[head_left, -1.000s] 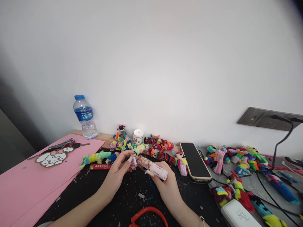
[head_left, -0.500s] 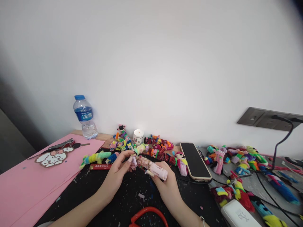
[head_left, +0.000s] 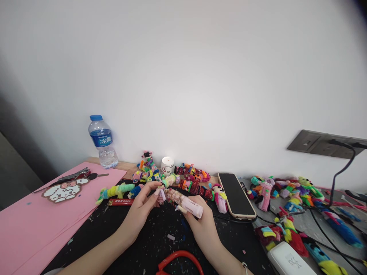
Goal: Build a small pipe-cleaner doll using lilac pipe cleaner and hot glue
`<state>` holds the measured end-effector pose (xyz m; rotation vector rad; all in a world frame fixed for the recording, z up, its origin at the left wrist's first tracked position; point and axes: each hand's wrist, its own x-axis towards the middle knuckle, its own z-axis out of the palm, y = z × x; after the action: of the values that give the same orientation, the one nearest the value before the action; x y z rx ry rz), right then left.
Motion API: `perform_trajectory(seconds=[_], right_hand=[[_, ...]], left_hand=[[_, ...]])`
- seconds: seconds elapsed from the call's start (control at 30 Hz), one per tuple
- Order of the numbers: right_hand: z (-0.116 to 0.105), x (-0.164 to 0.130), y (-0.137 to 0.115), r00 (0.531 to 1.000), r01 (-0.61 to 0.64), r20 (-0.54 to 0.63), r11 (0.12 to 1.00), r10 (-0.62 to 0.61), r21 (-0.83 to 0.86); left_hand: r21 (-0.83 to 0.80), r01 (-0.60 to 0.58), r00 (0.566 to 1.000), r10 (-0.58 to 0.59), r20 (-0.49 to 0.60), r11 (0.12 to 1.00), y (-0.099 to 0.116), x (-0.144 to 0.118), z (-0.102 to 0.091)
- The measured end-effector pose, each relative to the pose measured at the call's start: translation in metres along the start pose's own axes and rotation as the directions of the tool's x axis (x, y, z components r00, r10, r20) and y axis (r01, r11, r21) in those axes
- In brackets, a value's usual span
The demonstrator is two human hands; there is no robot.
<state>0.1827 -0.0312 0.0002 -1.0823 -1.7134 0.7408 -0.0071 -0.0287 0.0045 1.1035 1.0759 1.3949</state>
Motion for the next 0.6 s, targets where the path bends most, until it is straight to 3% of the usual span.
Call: perform_trajectory(seconds=[0.6], right_hand=[[-0.0007,0.0006,0.0005,0.999,-0.020,-0.028,0.996,0.022,0.087]], left_hand=[[-0.079,0.003,0.999,0.000,0.037,0.997,-0.0019,0.0001,-0.0017]])
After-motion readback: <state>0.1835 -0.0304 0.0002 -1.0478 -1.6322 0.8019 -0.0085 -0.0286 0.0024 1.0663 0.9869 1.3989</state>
